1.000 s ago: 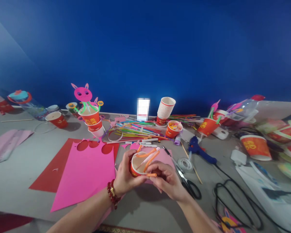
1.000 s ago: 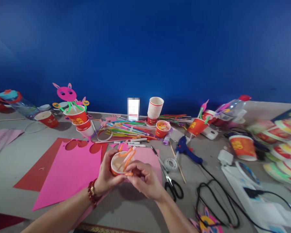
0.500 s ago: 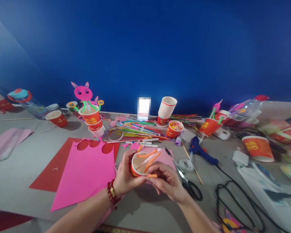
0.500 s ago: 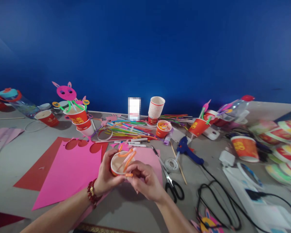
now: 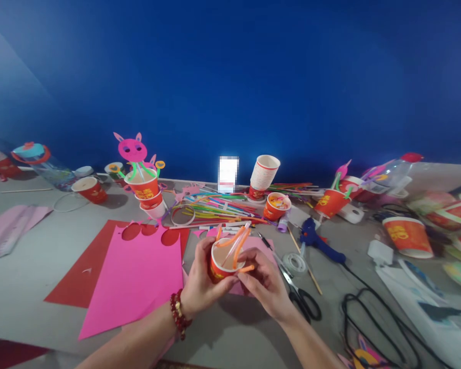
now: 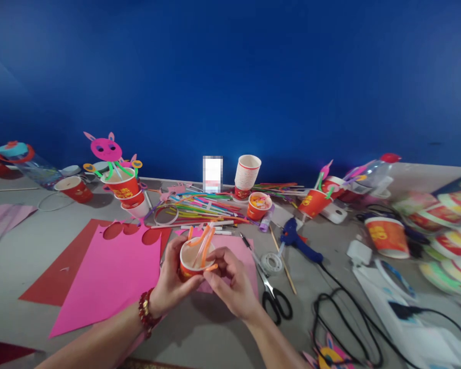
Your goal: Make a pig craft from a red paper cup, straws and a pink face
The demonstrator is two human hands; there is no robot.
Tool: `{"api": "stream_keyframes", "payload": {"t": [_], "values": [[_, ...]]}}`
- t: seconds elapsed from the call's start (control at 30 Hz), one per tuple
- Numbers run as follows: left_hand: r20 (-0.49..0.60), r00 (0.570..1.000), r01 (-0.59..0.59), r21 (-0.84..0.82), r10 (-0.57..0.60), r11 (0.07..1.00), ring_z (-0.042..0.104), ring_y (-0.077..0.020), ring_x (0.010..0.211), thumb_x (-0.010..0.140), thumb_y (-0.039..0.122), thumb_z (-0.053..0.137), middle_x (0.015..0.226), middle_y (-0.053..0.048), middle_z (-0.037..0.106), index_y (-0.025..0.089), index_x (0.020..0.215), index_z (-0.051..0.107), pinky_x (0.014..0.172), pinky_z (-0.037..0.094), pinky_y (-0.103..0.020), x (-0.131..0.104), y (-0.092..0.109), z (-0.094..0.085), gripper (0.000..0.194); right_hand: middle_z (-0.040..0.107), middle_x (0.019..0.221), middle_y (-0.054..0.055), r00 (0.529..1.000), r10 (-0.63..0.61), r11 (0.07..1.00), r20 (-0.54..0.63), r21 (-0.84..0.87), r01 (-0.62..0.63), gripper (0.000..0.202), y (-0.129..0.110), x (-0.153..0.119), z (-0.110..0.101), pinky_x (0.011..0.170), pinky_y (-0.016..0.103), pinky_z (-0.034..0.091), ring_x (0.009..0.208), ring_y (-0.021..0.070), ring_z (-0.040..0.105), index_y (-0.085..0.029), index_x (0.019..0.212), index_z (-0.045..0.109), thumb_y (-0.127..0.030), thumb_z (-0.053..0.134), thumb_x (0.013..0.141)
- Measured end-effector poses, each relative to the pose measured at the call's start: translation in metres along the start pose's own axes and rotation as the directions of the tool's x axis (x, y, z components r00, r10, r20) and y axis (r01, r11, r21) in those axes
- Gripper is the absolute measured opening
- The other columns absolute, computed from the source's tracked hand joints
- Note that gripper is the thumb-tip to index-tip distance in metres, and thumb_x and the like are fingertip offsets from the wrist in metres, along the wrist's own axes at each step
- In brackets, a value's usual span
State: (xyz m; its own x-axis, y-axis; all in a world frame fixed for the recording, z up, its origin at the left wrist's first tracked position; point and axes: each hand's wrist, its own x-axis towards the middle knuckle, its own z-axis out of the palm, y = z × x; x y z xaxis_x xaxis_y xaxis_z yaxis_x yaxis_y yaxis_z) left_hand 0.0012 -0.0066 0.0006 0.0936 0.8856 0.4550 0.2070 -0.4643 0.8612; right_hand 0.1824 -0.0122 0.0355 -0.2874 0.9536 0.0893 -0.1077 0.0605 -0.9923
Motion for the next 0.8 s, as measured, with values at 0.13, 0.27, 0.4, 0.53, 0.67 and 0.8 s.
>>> {"api": "stream_keyframes", "payload": {"t": [0.13, 0.27, 0.4, 0.53, 0.67, 0.8], "values": [[0.060, 0.996, 0.077, -0.215, -0.065, 0.973, 0.055, -0.0321, 0.127, 0.086, 0.036, 0.068, 0.136, -0.014, 0.050, 0.028, 0.140, 0.033, 0.103, 0.050, -0.050, 0.002, 0.007, 0.001, 0.065, 0.054, 0.065, -0.005, 0.994, -0.001, 1.000, -0.106, -0.007, 0.000, 0.029, 0.000, 0.002, -0.001, 0.047, 0.021, 0.042, 0.050, 0.0108, 0.050, -0.022, 0.103, 0.059, -0.047, 0.065, 0.090], [0.060, 0.992, 0.122, -0.320, -0.108, 0.940, 0.055, -0.0315, 0.129, 0.088, 0.034, 0.066, 0.140, -0.014, 0.050, 0.029, 0.139, 0.034, 0.104, 0.050, -0.050, 0.003, 0.010, 0.003, 0.060, 0.054, 0.066, -0.005, 0.986, -0.082, 0.996, -0.146, -0.031, 0.078, 0.029, 0.000, 0.003, -0.001, 0.047, 0.022, 0.044, 0.051, 0.0114, 0.049, -0.023, 0.115, 0.058, -0.042, 0.062, 0.093], [0.018, 0.992, 0.128, -0.298, -0.128, 0.946, 0.055, -0.0303, 0.129, 0.086, 0.030, 0.070, 0.141, -0.013, 0.049, 0.031, 0.140, 0.032, 0.105, 0.050, -0.049, 0.003, 0.008, 0.005, 0.066, 0.059, 0.082, -0.001, 0.978, -0.155, 0.983, -0.139, -0.120, 0.139, 0.036, 0.001, 0.003, -0.001, 0.056, 0.024, 0.050, 0.063, 0.0136, 0.056, -0.026, 0.127, 0.055, -0.038, 0.062, 0.094], [0.008, 0.992, 0.120, -0.265, -0.123, 0.957, 0.055, -0.0299, 0.129, 0.083, 0.028, 0.073, 0.141, -0.013, 0.049, 0.031, 0.139, 0.033, 0.106, 0.049, -0.049, 0.003, 0.008, 0.006, 0.069, 0.063, 0.104, 0.005, 0.973, -0.190, 0.969, -0.132, -0.187, 0.164, 0.043, 0.008, 0.006, -0.002, 0.069, 0.028, 0.056, 0.080, 0.0177, 0.063, -0.028, 0.130, 0.053, -0.038, 0.068, 0.090], [0.033, 0.995, 0.103, -0.235, -0.098, 0.967, 0.056, -0.0308, 0.128, 0.082, 0.026, 0.074, 0.140, -0.013, 0.048, 0.031, 0.140, 0.033, 0.104, 0.051, -0.049, 0.003, 0.006, 0.007, 0.071, 0.061, 0.126, 0.010, 0.980, -0.180, 0.976, -0.083, -0.139, 0.167, 0.047, 0.017, 0.010, -0.002, 0.081, 0.034, 0.059, 0.100, 0.0239, 0.066, -0.027, 0.129, 0.054, -0.041, 0.071, 0.087], [0.055, 0.994, 0.109, -0.223, -0.099, 0.969, 0.059, -0.0311, 0.124, 0.080, 0.026, 0.075, 0.140, -0.013, 0.049, 0.031, 0.140, 0.032, 0.099, 0.054, -0.048, 0.001, -0.001, 0.009, 0.073, 0.064, 0.124, 0.010, 0.989, -0.132, 0.990, -0.064, -0.067, 0.127, 0.050, 0.019, 0.013, -0.001, 0.085, 0.038, 0.059, 0.100, 0.0253, 0.069, -0.027, 0.130, 0.052, -0.040, 0.073, 0.086]]}}
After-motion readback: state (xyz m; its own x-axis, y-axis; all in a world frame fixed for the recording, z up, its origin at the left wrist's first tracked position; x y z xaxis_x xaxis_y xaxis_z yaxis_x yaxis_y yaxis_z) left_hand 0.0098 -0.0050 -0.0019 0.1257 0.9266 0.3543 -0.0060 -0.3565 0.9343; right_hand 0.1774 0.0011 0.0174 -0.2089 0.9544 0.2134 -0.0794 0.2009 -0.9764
